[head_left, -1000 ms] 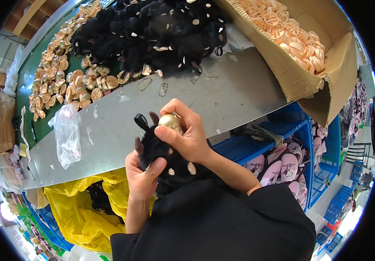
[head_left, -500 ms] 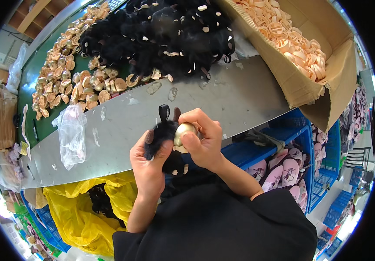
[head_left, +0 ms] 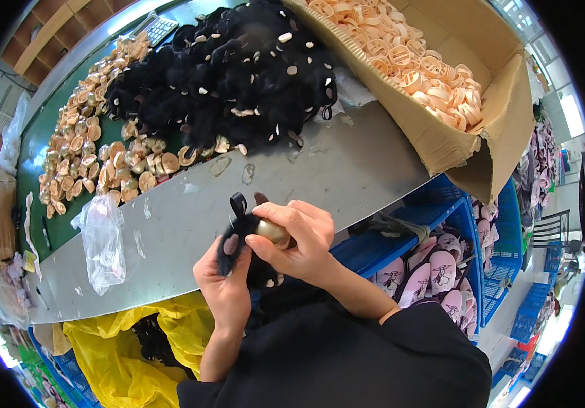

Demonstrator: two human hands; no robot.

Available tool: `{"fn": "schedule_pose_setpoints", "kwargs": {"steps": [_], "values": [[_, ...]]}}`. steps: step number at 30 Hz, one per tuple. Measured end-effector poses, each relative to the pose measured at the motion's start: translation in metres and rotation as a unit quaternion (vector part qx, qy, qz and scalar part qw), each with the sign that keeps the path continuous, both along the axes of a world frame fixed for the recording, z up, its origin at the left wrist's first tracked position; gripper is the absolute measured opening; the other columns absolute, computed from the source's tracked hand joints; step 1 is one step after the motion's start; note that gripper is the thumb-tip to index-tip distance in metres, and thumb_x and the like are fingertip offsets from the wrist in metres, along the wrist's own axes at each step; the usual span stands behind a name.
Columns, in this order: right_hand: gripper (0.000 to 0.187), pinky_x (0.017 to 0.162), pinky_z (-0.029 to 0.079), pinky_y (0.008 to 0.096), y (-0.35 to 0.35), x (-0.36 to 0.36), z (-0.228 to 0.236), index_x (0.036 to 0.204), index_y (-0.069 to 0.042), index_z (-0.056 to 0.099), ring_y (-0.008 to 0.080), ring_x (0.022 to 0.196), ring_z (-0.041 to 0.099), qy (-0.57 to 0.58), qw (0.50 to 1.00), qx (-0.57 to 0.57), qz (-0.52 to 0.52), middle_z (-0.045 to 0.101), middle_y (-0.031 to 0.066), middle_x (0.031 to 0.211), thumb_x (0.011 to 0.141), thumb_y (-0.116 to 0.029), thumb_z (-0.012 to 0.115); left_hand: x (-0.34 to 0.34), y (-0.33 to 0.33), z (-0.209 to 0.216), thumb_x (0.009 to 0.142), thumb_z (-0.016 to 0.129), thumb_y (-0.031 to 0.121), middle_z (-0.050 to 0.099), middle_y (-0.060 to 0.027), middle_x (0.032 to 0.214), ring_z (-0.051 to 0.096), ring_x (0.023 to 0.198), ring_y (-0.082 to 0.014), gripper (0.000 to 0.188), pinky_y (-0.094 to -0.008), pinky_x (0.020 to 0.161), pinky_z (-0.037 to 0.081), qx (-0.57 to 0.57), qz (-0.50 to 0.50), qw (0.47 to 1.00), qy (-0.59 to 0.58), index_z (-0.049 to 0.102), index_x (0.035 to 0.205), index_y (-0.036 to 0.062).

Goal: The person repeatedly picks up a black fuzzy slipper and a beige sole, presses them together, and places the assembled slipper into a yellow bag. The process is repeated for multiple units.

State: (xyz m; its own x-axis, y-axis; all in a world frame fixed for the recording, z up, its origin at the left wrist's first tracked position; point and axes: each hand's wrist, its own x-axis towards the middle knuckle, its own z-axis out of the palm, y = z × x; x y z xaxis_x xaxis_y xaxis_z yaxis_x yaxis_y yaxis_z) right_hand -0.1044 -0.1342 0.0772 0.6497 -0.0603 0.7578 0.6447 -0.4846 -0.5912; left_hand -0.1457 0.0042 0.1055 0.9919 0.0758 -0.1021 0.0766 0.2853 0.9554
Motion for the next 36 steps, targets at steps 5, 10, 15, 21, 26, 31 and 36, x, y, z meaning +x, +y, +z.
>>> {"fn": "schedule_pose_setpoints", "kwargs": {"steps": [5, 10, 15, 21, 26, 31, 36], "values": [[0.032, 0.047, 0.039, 0.0285, -0.005, 0.0, 0.005, 0.102, -0.002, 0.073, 0.0159, 0.05, 0.05, -0.014, 0.995, -0.069, -0.068, 0.063, 0.0022, 0.068, 0.079, -0.019, 0.085, 0.004, -0.006, -0.008, 0.096, 0.071, 0.006, 0.06, 0.0022, 0.087, 0.049, 0.081, -0.005, 0.011, -0.0193, 0.072, 0.039, 0.106, 0.015, 0.993, -0.041, 0.068, 0.096, -0.0045], [0.025, 0.047, 0.039, 0.0299, -0.007, 0.0, -0.002, 0.102, -0.003, 0.074, 0.0167, 0.048, 0.05, -0.001, 0.995, -0.063, -0.08, 0.057, 0.002, 0.06, 0.084, -0.02, 0.08, 0.006, -0.011, -0.004, 0.094, 0.073, 0.004, 0.064, 0.0004, 0.093, 0.054, 0.086, -0.0049, 0.009, -0.0196, 0.078, 0.044, 0.098, 0.034, 0.994, -0.02, 0.068, 0.097, -0.0032], [0.017, 0.047, 0.039, 0.0318, -0.003, 0.0, -0.009, 0.1, -0.002, 0.075, 0.0193, 0.045, 0.05, 0.029, 0.994, -0.054, -0.088, 0.056, 0.0042, 0.057, 0.093, -0.017, 0.07, 0.008, -0.011, -0.013, 0.094, 0.074, 0.006, 0.061, 0.0029, 0.093, 0.053, 0.086, -0.0039, 0.013, -0.0188, 0.078, 0.043, 0.094, 0.014, 0.995, -0.027, 0.064, 0.102, -0.0004], [0.017, 0.048, 0.041, 0.0324, 0.006, -0.001, -0.004, 0.101, -0.003, 0.075, 0.0216, 0.047, 0.053, 0.078, 0.991, -0.061, -0.095, 0.058, 0.0074, 0.059, 0.094, -0.016, 0.067, 0.018, -0.004, -0.014, 0.092, 0.076, 0.006, 0.056, 0.0047, 0.092, 0.049, 0.082, -0.0032, 0.019, -0.0173, 0.077, 0.04, -0.005, -0.041, 0.999, 0.011, 0.059, 0.1, 0.0046], [0.036, 0.057, 0.048, 0.0276, -0.015, -0.003, 0.004, 0.119, -0.007, 0.07, 0.0155, 0.063, 0.064, 0.259, 0.947, 0.146, 0.125, 0.064, 0.0061, 0.072, 0.092, -0.031, 0.074, 0.023, -0.001, -0.005, 0.09, 0.075, 0.004, 0.057, 0.0045, 0.093, 0.051, 0.084, -0.0037, 0.021, -0.018, 0.08, 0.041, -0.056, -0.05, 0.997, 0.016, 0.057, 0.099, 0.005], [0.055, 0.078, 0.05, 0.0237, -0.042, -0.01, -0.009, 0.129, -0.004, 0.062, 0.0097, 0.092, 0.062, 0.357, 0.837, 0.248, 0.332, 0.066, 0.0046, 0.105, 0.089, -0.037, 0.079, 0.01, 0.018, 0.001, 0.086, 0.073, -0.001, 0.059, 0.0023, 0.099, 0.052, 0.091, -0.0052, 0.022, -0.0198, 0.084, 0.041, -0.106, -0.12, 0.986, 0.037, 0.055, 0.097, 0.006], [0.077, 0.095, 0.052, 0.0287, -0.037, -0.03, -0.012, 0.133, 0.003, 0.056, 0.0138, 0.108, 0.063, 0.541, 0.622, 0.379, 0.421, 0.064, 0.0089, 0.123, 0.081, -0.047, 0.083, 0.0, 0.023, 0.0, 0.084, 0.071, -0.003, 0.059, 0.0006, 0.102, 0.053, 0.094, -0.0076, 0.023, -0.0218, 0.087, 0.042, -0.105, -0.14, 0.984, 0.032, 0.056, 0.099, 0.0051]]}}
